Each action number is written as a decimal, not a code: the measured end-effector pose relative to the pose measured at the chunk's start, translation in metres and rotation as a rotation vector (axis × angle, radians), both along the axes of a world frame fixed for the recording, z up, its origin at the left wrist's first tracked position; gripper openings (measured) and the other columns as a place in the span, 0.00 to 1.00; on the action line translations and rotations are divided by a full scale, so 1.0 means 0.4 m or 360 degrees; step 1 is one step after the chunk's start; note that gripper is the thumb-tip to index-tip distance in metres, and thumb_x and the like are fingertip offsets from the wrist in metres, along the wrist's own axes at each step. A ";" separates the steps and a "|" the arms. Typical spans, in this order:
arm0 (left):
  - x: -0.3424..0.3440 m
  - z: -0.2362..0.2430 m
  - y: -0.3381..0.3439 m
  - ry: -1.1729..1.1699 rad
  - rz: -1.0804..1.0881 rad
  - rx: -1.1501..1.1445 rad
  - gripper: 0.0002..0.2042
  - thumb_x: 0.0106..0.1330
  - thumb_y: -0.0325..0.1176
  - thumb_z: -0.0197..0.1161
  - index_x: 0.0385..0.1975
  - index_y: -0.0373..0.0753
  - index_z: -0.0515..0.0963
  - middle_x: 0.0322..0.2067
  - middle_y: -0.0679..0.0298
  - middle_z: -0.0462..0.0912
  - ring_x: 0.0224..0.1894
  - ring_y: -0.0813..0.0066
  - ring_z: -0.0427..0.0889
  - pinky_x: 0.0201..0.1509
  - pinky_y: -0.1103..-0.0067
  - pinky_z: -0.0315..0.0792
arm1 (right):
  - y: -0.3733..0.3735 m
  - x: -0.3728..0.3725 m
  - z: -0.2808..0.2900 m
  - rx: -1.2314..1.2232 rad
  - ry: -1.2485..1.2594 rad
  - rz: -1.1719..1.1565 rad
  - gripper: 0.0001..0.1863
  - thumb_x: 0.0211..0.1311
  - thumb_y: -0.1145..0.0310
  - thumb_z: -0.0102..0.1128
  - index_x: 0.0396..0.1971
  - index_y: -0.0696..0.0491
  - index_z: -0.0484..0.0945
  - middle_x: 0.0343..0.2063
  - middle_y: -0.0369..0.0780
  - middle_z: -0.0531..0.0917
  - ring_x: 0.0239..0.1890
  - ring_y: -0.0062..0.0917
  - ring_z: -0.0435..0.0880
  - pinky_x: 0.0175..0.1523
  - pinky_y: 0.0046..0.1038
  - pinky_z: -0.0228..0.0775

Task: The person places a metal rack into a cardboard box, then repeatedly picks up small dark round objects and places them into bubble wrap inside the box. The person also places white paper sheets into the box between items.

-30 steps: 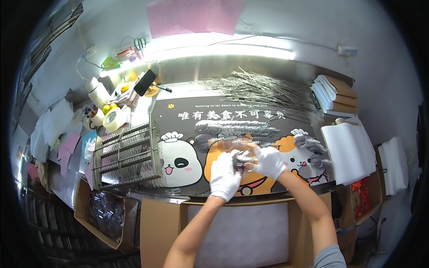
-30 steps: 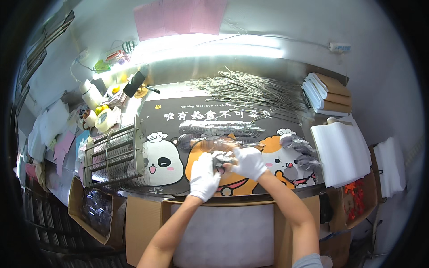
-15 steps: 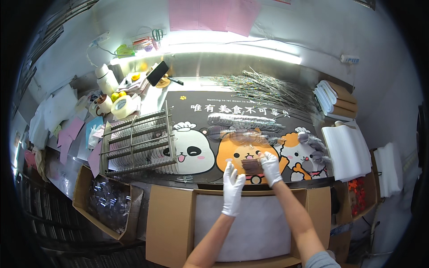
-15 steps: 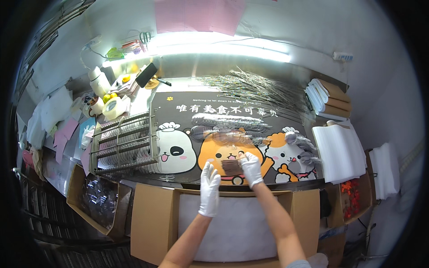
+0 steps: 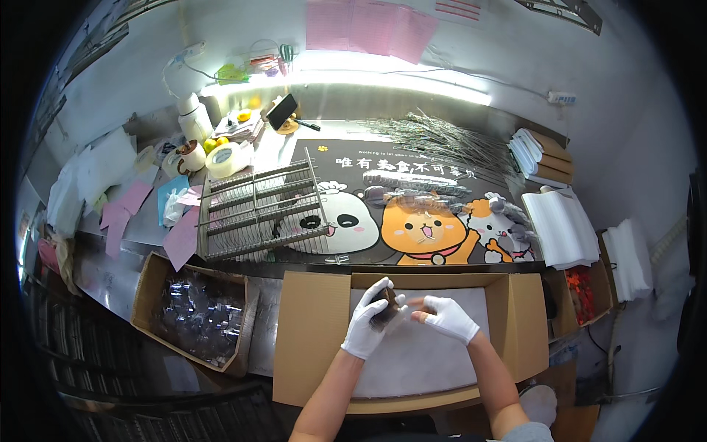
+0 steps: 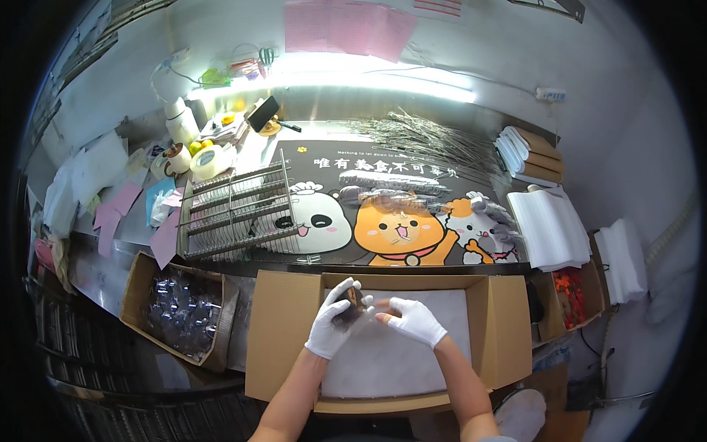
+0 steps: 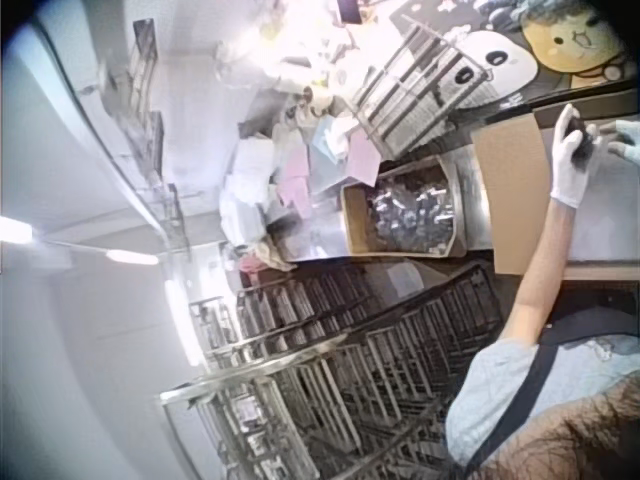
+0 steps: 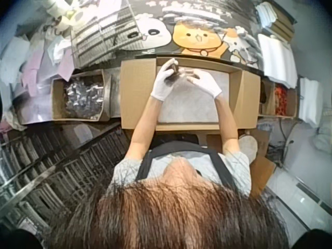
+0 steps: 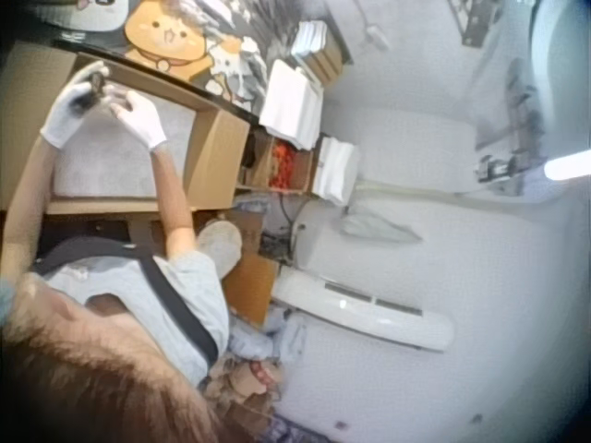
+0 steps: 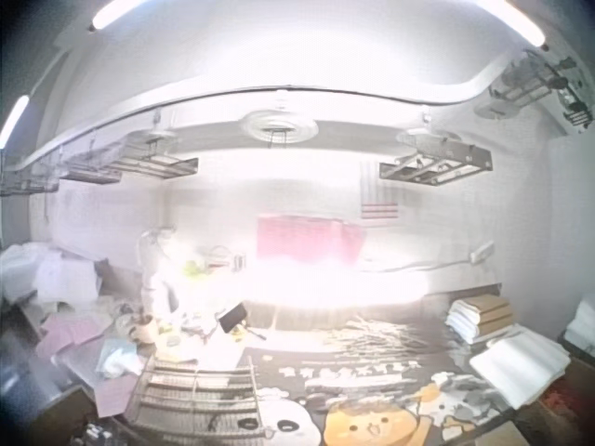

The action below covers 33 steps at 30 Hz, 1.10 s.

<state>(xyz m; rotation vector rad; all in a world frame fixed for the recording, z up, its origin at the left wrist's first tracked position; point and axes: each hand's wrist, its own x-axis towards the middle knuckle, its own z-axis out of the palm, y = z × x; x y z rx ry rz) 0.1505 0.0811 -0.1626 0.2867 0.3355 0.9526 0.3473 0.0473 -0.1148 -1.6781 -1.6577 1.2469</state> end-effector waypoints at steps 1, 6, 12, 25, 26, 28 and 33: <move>-0.017 -0.003 -0.018 0.0018 -0.0067 -0.0038 0.27 0.68 0.20 0.55 0.68 0.37 0.67 0.59 0.59 0.74 0.61 0.58 0.78 0.64 0.63 0.77 | -0.024 -0.015 -0.005 0.0329 -0.0014 -0.0102 0.24 0.62 0.54 0.70 0.52 0.54 0.83 0.38 0.40 0.89 0.40 0.24 0.87 0.49 0.27 0.78; -0.053 -0.046 -0.098 0.0390 -0.0417 0.0104 0.30 0.64 0.23 0.61 0.70 0.38 0.67 0.60 0.59 0.76 0.63 0.69 0.75 0.61 0.73 0.76 | -0.112 -0.058 -0.029 0.0587 -0.0192 0.0072 0.32 0.55 0.56 0.76 0.58 0.53 0.78 0.43 0.42 0.87 0.46 0.31 0.86 0.55 0.30 0.77; -0.035 -0.132 -0.172 -0.0094 -0.0450 -0.0505 0.28 0.68 0.34 0.57 0.69 0.40 0.67 0.61 0.57 0.76 0.61 0.60 0.78 0.67 0.65 0.72 | -0.174 -0.019 -0.129 0.0178 -0.0123 0.0047 0.31 0.52 0.57 0.76 0.56 0.52 0.78 0.42 0.39 0.88 0.46 0.29 0.88 0.54 0.30 0.79; 0.017 -0.182 -0.210 -0.0109 -0.0576 -0.0882 0.23 0.68 0.27 0.57 0.64 0.47 0.69 0.54 0.59 0.72 0.57 0.50 0.77 0.66 0.56 0.75 | 0.076 -0.009 -0.291 0.0410 -0.1198 -0.0021 0.28 0.51 0.53 0.71 0.54 0.45 0.78 0.42 0.47 0.85 0.41 0.43 0.87 0.47 0.44 0.81; 0.015 -0.183 -0.208 -0.0112 -0.0535 -0.0915 0.24 0.68 0.26 0.56 0.65 0.47 0.69 0.54 0.58 0.72 0.58 0.50 0.77 0.66 0.56 0.75 | 0.061 0.037 -0.291 0.0387 -0.1286 -0.0041 0.29 0.49 0.55 0.72 0.55 0.42 0.78 0.46 0.46 0.85 0.40 0.43 0.87 0.46 0.43 0.81; 0.013 -0.186 -0.202 -0.0241 -0.0451 -0.0941 0.23 0.66 0.25 0.57 0.62 0.46 0.72 0.52 0.56 0.77 0.58 0.45 0.77 0.66 0.52 0.73 | 0.025 0.158 -0.283 0.0347 -0.1344 0.0008 0.31 0.49 0.57 0.73 0.56 0.41 0.78 0.50 0.44 0.84 0.42 0.41 0.87 0.48 0.41 0.81; 0.035 -0.178 -0.184 -0.0152 -0.0378 -0.0942 0.26 0.65 0.24 0.59 0.65 0.45 0.70 0.53 0.56 0.77 0.58 0.42 0.77 0.66 0.51 0.74 | -0.038 0.282 -0.183 0.0466 -0.1892 -0.0154 0.34 0.48 0.57 0.75 0.59 0.44 0.78 0.55 0.48 0.82 0.53 0.41 0.84 0.56 0.39 0.78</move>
